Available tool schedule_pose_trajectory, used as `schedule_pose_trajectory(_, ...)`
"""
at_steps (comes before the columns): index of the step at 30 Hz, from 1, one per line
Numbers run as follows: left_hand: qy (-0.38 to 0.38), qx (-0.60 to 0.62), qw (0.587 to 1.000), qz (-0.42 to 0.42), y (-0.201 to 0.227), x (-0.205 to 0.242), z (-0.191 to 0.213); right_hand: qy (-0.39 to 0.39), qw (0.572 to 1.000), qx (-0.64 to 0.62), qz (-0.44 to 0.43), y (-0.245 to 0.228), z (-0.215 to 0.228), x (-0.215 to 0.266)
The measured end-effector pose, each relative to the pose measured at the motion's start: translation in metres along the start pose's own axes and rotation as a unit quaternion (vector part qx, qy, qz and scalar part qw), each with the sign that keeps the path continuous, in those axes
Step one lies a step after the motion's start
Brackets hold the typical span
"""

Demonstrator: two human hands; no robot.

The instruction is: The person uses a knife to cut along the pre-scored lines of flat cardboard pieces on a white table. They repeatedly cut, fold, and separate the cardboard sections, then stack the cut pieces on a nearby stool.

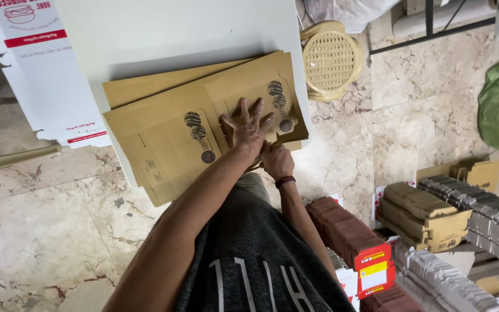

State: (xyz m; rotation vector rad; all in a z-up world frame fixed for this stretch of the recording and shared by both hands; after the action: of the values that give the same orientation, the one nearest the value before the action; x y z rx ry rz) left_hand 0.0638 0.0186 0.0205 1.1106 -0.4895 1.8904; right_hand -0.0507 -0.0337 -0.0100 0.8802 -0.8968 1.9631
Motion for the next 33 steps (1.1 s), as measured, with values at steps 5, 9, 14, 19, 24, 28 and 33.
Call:
schedule_pose_trajectory(5,-0.009,-0.015,1.0,-0.009,-0.005,-0.007,-0.003,0.085,0.973,-0.21,0.044,-0.005,0.001,0.018)
schedule_pose_trajectory(9,-0.008,-0.031,0.999,-0.014,-0.003,0.017,0.004,0.123,0.915,-0.343,0.175,-0.023,0.023,0.055)
schedule_pose_trajectory(14,0.003,-0.03,0.999,-0.017,-0.003,0.005,-0.009,0.088,0.89,-0.438,0.092,-0.002,-0.002,0.047)
schedule_pose_trajectory(19,-0.004,-0.036,0.999,-0.019,-0.005,0.026,0.007,0.101,0.858,-0.502,-0.038,0.008,-0.024,0.038)
schedule_pose_trajectory(24,-0.014,-0.048,0.999,-0.01,-0.001,0.018,-0.001,0.157,0.895,-0.415,0.033,-0.032,0.017,0.061)
schedule_pose_trajectory(28,-0.02,-0.045,0.999,-0.011,-0.005,0.021,0.002,0.197,0.878,-0.419,0.121,0.011,-0.02,0.031)
schedule_pose_trajectory(33,0.009,-0.033,0.999,-0.018,-0.001,0.018,-0.009,0.167,0.836,-0.507,0.129,0.026,-0.026,0.026)
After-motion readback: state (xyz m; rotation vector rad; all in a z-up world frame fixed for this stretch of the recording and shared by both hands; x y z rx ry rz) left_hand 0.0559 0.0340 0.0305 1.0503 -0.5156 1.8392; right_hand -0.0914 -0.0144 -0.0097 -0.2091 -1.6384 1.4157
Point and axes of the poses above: each hand's wrist, its own x-axis away from the middle knuckle, its own z-axis out of the back of the hand, y = z × x, the point moved 3 cm from there along -x, towards the middle knuckle, and after that the axes turned 12 degrees about -y, right-handed, at the moved point
